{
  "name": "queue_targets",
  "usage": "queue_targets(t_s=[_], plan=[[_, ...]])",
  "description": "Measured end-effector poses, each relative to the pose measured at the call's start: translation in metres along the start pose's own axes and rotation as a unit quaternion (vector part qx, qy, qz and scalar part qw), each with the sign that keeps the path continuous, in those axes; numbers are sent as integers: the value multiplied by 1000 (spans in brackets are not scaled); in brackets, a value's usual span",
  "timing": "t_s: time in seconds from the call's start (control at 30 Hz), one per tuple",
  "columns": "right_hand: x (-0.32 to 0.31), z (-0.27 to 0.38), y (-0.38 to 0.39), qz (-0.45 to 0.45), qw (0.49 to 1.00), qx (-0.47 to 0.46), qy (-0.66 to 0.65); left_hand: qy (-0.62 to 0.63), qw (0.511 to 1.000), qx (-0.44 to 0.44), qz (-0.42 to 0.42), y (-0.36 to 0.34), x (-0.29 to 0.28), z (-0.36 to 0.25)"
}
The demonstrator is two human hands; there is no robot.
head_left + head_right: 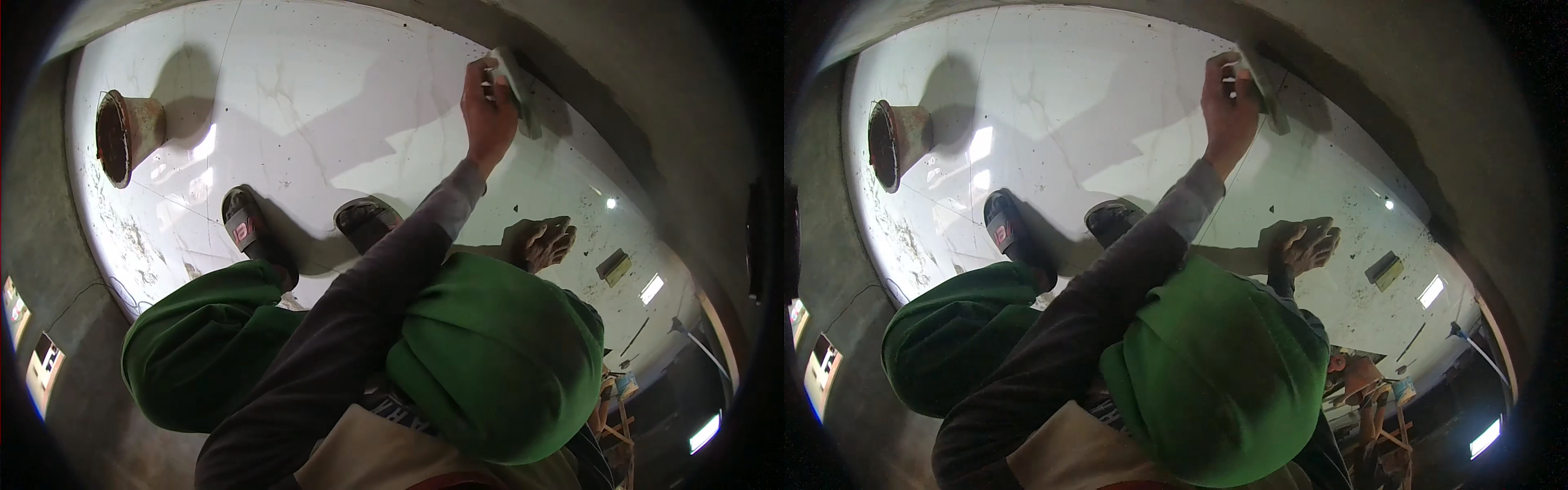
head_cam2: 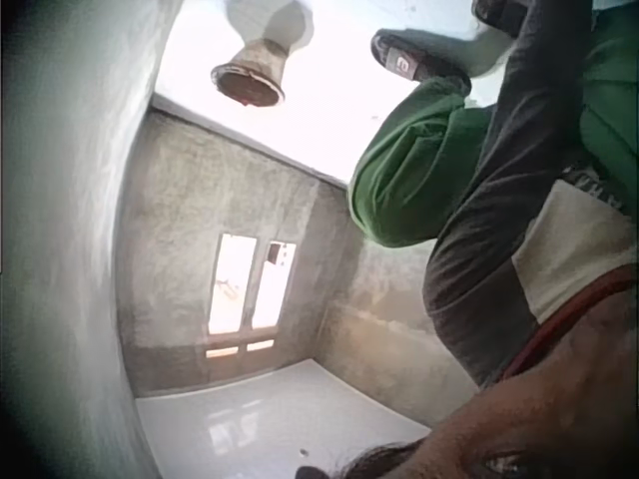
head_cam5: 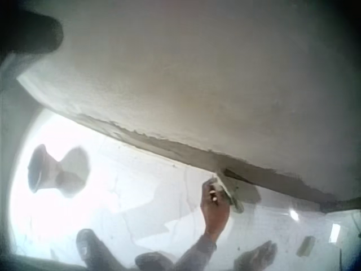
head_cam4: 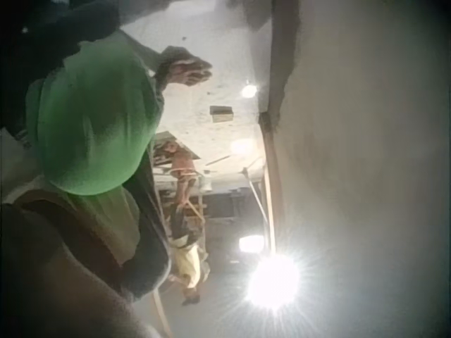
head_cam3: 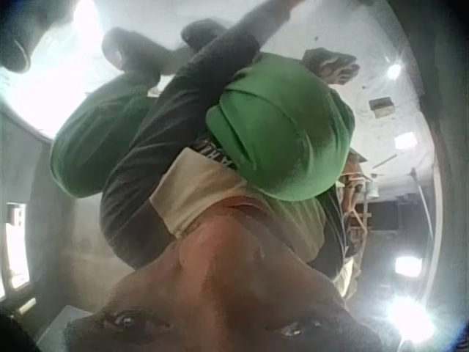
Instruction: The person applies grout to the joints between wall tiles using a small green spreader. They scoop grout from a bucket, spread it along the seam, and wipe away excess by hand and with the tool.
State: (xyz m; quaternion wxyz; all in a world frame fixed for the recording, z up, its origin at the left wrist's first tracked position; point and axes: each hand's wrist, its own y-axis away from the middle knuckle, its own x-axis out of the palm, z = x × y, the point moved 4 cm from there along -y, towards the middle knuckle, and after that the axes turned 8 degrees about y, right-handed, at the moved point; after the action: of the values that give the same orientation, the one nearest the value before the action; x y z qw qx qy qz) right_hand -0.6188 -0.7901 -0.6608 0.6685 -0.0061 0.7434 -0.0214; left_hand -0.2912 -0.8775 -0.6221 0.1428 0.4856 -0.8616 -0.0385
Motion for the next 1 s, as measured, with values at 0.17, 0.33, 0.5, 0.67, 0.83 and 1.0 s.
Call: queue_targets(t_s=[0.17, 0.33, 0.5, 0.67, 0.83, 1.0], plan=[[1, -5, -2, -5, 1000, -7, -8, 87, 985, 77, -125, -85, -79, -23], [-4, 14, 2, 13, 1000, 4, -21, 28, 990, 87, -103, -90, -80, -19], [1, 3, 0, 5, 999, 26, -25, 2, 1000, 19, -4, -13, -5, -22], [0, 3, 2, 23, 999, 16, -20, 88, 988, 46, -119, -65, -80, -9], [-1, 6, 0, 32, 999, 2, -12, 132, 983, 79, -98, -164, -157, -18], [-4, -4, -3, 20, 1000, -4, -5, 119, 990, -12, -81, -126, -117, -5]])
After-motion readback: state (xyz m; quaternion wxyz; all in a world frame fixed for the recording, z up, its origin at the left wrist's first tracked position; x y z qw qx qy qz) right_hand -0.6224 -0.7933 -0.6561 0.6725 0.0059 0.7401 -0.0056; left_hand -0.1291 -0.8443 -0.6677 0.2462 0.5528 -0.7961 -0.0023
